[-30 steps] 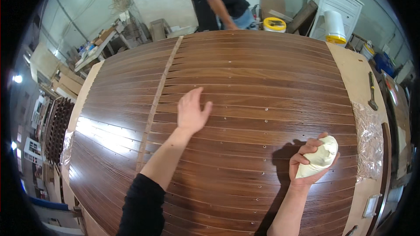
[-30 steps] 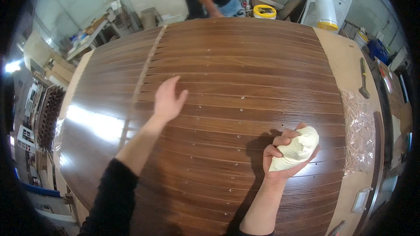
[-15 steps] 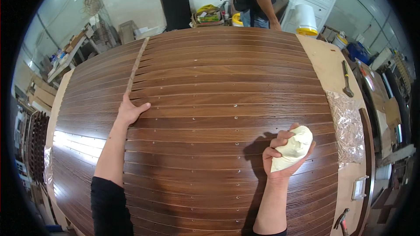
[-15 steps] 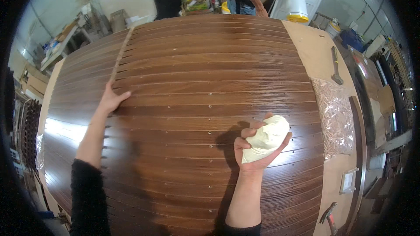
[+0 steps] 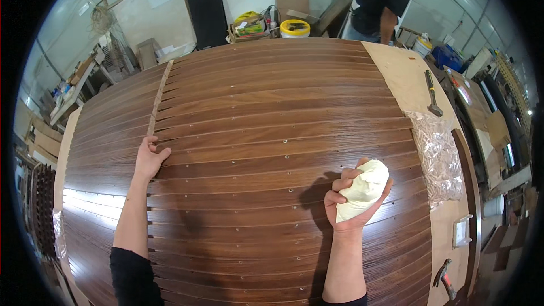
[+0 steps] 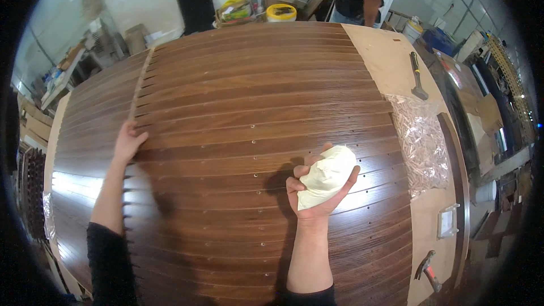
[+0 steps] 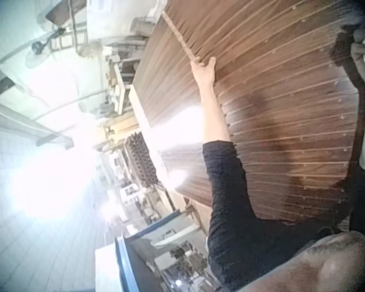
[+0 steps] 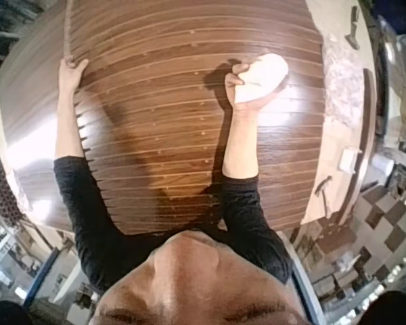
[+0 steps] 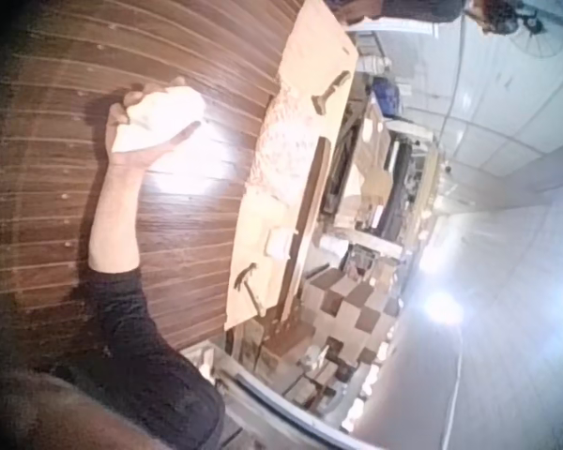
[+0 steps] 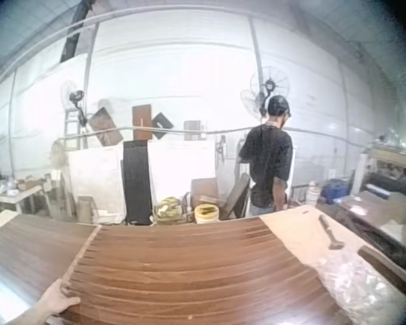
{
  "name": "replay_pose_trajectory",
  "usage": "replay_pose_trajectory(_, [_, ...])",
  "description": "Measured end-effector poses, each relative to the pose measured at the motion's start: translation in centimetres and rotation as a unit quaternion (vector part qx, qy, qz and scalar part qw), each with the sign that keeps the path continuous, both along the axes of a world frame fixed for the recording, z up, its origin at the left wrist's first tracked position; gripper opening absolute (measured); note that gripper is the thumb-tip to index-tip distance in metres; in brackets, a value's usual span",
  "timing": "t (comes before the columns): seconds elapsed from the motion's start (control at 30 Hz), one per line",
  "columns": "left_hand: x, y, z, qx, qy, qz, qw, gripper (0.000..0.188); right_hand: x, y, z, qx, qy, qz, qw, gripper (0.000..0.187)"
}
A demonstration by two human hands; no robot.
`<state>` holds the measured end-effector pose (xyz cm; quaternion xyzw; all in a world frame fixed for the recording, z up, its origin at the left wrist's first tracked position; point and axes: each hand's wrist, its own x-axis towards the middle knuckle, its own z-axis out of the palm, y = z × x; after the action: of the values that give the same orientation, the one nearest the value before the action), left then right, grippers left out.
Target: Two people apply filler from plastic bags into pre-drilled holes on a large wooden panel and smooth the surface by hand.
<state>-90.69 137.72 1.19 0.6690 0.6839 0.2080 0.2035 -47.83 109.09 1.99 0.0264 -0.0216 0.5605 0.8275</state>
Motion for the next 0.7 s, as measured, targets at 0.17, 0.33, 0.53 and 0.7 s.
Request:
replay_pose_trajectory(0.17, [-0.7, 1.1, -2.6, 0.076, -0.03, -0.051, 0.995, 0.068, 0.4, -0.1, -0.5, 0.038, -0.042, 0.006, 0.998, 0.067])
replay_pose_trajectory(0.33, [2.7, -0.6, 0.2, 0.103, 0.1, -0.057, 0.988, 0.062, 0.2, 0.8, -0.1, 0.037, 0.042, 0.005, 0.998, 0.076])
replay_pose_trajectory(0.53, [13.0, -5.0, 3.8, 0.212, 0.172, -0.233, 0.933, 0.051, 1.4, 0.1, 0.4, 0.083, 0.084, -0.007, 0.993, 0.075])
replay_pose_trajectory(0.7, [26.3, -15.6, 6.8, 0.055, -0.038, -0.366, 0.928, 0.045, 2.8, -1.0, 0.6, 0.044, 0.069, -0.051, 0.995, 0.074])
